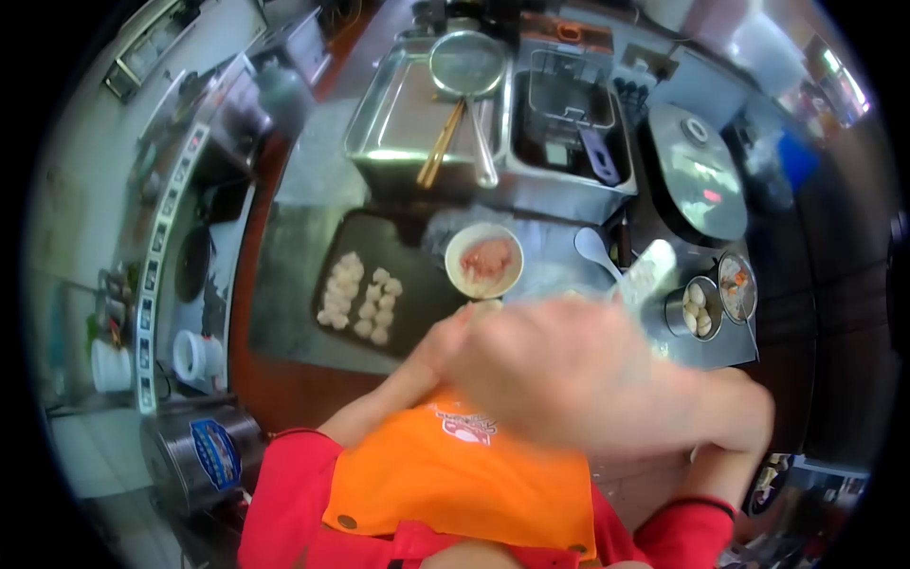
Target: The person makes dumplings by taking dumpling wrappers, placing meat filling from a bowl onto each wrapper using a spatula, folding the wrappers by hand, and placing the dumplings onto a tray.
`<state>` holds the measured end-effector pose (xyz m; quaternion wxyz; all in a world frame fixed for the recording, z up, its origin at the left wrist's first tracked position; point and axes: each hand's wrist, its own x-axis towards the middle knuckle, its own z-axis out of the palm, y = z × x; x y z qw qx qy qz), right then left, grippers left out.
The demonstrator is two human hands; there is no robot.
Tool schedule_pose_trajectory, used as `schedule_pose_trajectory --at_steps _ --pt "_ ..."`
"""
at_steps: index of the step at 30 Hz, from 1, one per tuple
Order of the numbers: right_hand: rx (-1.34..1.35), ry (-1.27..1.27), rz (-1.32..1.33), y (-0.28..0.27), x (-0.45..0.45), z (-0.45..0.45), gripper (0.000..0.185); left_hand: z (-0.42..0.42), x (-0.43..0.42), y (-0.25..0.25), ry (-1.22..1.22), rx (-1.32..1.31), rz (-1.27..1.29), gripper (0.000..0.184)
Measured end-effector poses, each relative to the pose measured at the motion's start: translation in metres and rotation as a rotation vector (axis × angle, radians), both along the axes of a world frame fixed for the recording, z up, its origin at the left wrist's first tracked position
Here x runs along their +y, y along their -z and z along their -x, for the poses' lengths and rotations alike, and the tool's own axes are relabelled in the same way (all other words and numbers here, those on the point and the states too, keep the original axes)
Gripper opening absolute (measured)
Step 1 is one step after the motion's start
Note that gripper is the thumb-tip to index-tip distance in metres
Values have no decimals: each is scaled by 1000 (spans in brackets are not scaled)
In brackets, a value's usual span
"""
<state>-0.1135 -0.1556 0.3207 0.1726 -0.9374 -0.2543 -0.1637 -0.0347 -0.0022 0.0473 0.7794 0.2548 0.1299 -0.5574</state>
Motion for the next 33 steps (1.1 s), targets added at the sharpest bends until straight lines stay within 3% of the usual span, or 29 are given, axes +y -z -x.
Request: schedule_pose_trajectory --at_steps 2,3,4,5,7,9,11,12,15,18,21,27,30,33 --pt "-5 -47 -123 28 -40 -18 18 0 5 -2 -16 -16 -7 43" --pt "172 93 -613 61 -52 -25 14 -1 8 -2 -21 -19 -17 43" --pt "208 190 -1191 94 -65 -32 27 -2 10 -1 -32 -24 -22 42" --pt "-27 284 -1425 124 -70 -49 33 -2 13 1 -47 -11 -28 42" --pt "-175 155 -1935 181 -82 -76 37 -4 21 13 -70 11 -30 44" --pt "-149 272 -2015 231 -80 -95 38 -8 31 24 -97 45 -20 47" --pt "-61 492 -1866 264 -71 -108 37 -10 38 26 -135 57 -17 47" --pt "-30 469 -1828 284 -71 -112 36 -9 41 28 -153 67 -13 47" --pt "95 635 -1413 311 -51 -122 33 -9 47 27 -189 66 6 48" --pt "228 421 -830 325 -42 -118 19 -9 51 31 -203 67 11 48" --pt "57 346 -417 316 -38 -111 14 -9 53 38 -206 72 15 48" --pt "336 410 -460 283 -57 -79 20 -16 45 59 -138 62 -3 48" --pt "584 567 -831 267 -77 -67 22 -16 35 69 -136 75 8 44" --pt "448 626 -951 269 -85 -75 17 -20 23 74 -137 84 29 43"
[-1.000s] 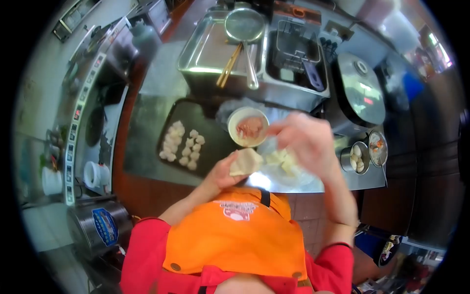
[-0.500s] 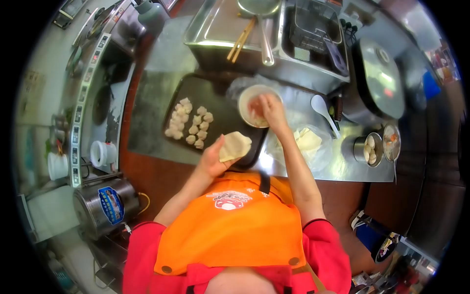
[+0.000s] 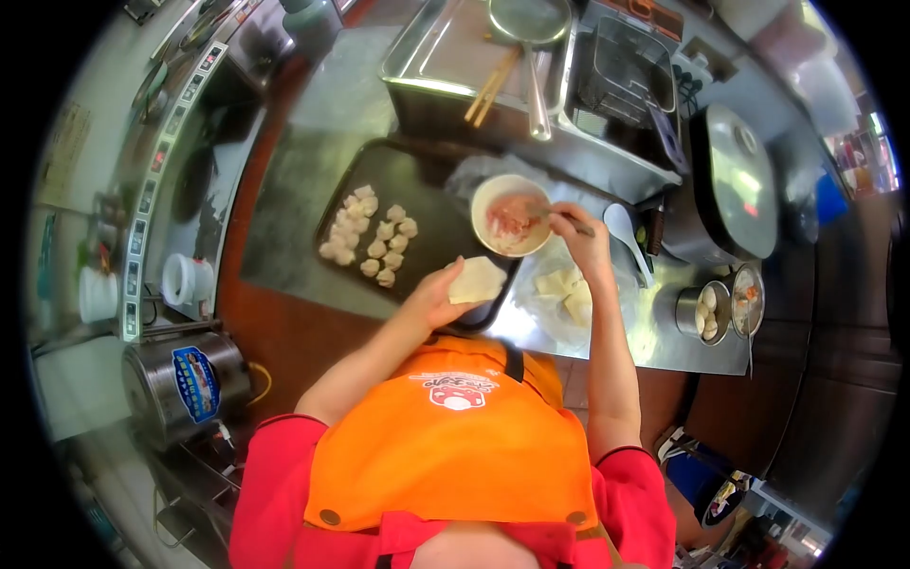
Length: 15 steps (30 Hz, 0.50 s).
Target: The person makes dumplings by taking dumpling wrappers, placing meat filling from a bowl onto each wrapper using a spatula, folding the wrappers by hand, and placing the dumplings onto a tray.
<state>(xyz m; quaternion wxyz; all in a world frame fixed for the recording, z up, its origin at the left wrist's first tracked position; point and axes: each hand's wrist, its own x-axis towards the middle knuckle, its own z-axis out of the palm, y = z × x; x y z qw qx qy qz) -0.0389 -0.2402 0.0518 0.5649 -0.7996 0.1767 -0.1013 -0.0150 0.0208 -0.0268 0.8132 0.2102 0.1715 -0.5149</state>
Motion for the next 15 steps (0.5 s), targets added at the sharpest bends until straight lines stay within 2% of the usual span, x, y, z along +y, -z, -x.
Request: schedule_pose_trajectory --at_steps 1,4,5,10,14,15 --pt "-7 17 -19 4 -1 -4 20 -2 -5 1 -4 0 5 43" --pt "-177 -39 164 32 3 -18 18 -7 -16 3 -22 -10 25 43" --pt "-147 -55 168 38 4 -17 18 -8 -18 3 -28 -18 2 45" --pt "-127 -211 212 33 23 -1 15 -12 -22 -14 -33 -13 -27 49" --pt "-163 -278 369 20 36 12 16 -12 -22 -16 -39 -28 -37 49" --pt "-97 -292 319 15 37 13 17 -12 -22 -19 -37 -31 -35 49"
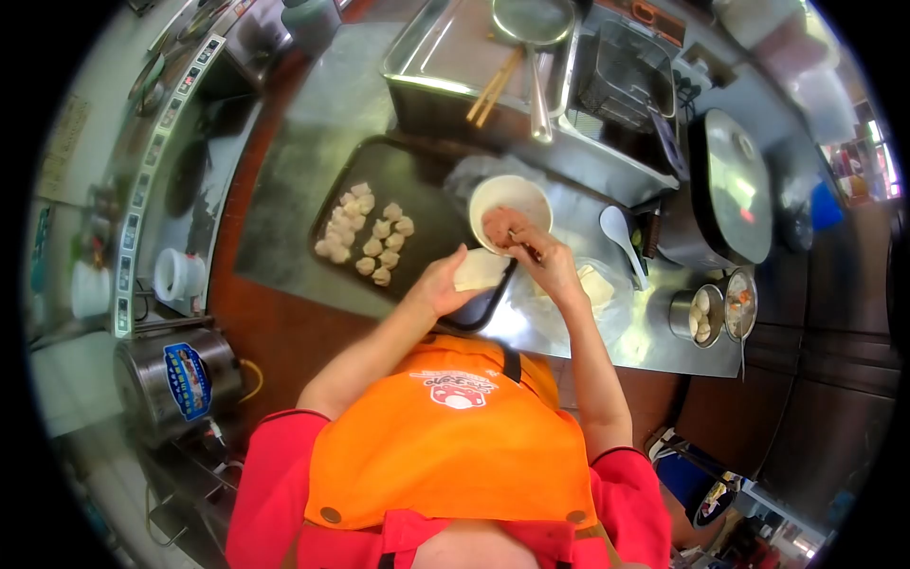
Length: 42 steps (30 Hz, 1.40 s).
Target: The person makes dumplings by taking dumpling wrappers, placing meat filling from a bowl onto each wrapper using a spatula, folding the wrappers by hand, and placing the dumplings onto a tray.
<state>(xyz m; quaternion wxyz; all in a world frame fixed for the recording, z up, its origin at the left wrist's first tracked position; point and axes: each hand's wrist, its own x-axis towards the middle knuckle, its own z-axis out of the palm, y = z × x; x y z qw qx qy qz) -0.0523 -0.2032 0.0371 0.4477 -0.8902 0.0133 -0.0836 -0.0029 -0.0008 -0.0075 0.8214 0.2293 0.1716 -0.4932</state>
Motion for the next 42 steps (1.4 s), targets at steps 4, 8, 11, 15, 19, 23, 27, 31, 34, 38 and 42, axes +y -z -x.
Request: schedule_pose_trajectory --at_steps 4,8,11,15,19,23,27,31,34,38,42 --pt "-171 68 92 -1 0 9 17 0 6 6 8 -2 33 49" --pt "-69 125 33 -17 1 22 17 4 11 11 -10 37 0 46" --pt "-62 196 -117 -30 -11 23 15 7 14 15 -15 38 23 45" --pt "-69 248 -83 -36 -40 7 13 9 12 11 -16 54 39 44" --pt "-145 221 -1 -29 -42 -4 11 9 11 14 -17 46 64 42" --pt "-103 211 48 -8 -45 -6 13 10 11 23 -23 46 72 42" --pt "0 203 -111 7 -34 1 12 10 11 16 -27 50 70 41" --pt "-68 222 -64 -19 -31 -6 12 9 12 19 -27 26 65 41" --pt "-124 205 41 -11 -38 -19 14 9 11 11 -12 25 39 47" --pt "103 186 -26 -8 -28 -2 14 8 10 3 -8 6 61 47" --pt "59 205 -140 -42 -15 18 11 9 13 11 -13 18 70 48"
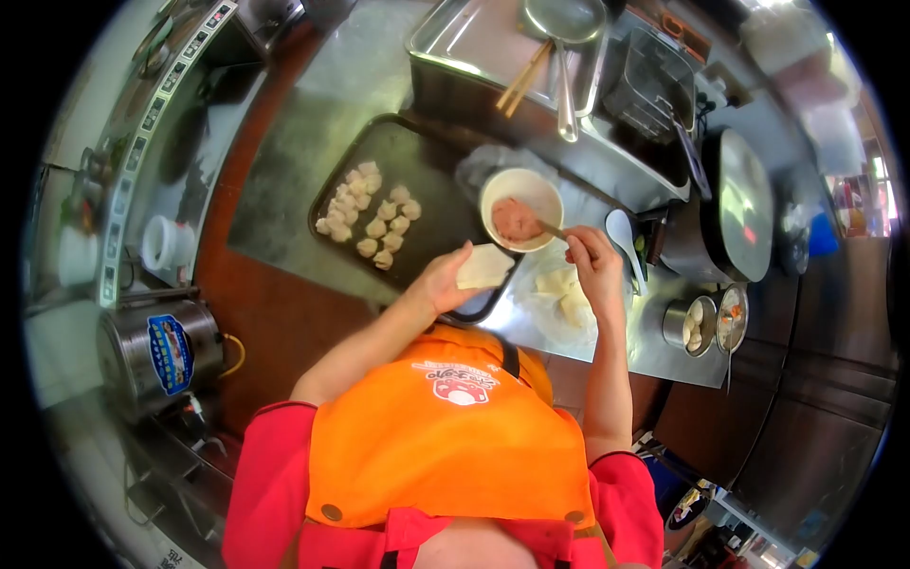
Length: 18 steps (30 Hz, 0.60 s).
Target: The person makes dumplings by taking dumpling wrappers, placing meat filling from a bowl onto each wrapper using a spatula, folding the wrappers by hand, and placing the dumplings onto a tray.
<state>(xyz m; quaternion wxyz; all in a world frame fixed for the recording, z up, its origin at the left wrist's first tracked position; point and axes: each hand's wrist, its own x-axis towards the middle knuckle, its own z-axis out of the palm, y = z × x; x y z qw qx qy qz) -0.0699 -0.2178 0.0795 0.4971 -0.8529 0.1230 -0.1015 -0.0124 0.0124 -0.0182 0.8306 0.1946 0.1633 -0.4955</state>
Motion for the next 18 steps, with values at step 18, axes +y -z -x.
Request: schedule_pose_trajectory --at_steps 18 --pt "113 6 -477 72 2 -1 15 -5 -12 -5 -16 1 -50 47"
